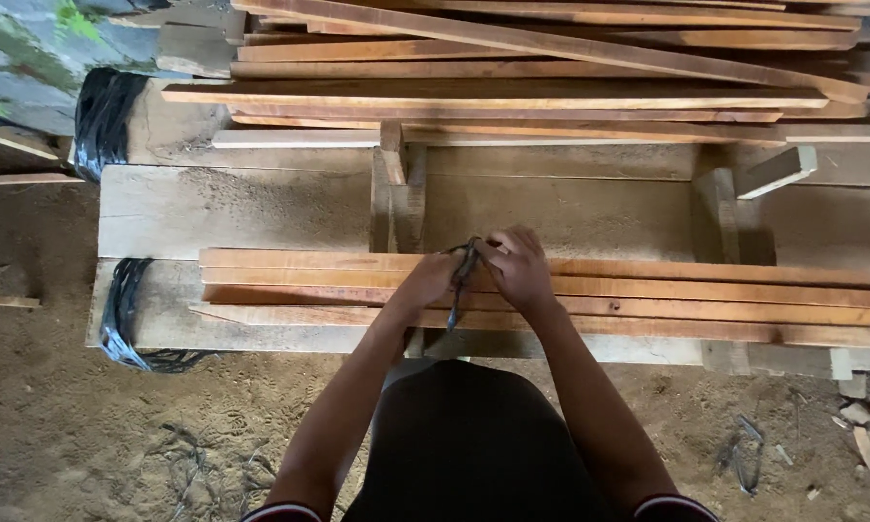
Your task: Organizing a bundle of wooden planks and tying them together using rubber strips.
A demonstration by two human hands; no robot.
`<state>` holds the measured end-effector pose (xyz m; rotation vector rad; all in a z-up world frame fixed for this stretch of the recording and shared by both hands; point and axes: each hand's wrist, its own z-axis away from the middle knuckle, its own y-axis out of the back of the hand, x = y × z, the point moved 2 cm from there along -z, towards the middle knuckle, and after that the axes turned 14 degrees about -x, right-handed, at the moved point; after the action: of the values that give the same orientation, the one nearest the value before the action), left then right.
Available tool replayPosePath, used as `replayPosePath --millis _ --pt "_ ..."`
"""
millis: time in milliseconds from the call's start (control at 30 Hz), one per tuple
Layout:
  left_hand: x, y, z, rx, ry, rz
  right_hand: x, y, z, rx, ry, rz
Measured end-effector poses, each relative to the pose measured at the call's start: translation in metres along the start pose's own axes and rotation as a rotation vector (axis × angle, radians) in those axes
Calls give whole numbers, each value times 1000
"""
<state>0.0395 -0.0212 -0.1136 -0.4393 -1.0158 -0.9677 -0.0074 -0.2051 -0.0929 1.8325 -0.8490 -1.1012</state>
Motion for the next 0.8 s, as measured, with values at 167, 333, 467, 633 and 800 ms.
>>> replayPosePath --millis 167,333,467,633,800 --pt "3 4 -1 210 -153 526 -4 6 -5 41 75 -100" --pt "0 9 -8 301 -101 416 -15 22 -14 94 177 -57" --pt "18 10 -9 342 -34 358 -27 40 -18 43 249 12" --pt "6 5 -12 290 -66 194 -13 52 -27 -483 -64 -369" --pt "15 2 -10 267 -126 202 -2 70 -47 -589 -228 -780"
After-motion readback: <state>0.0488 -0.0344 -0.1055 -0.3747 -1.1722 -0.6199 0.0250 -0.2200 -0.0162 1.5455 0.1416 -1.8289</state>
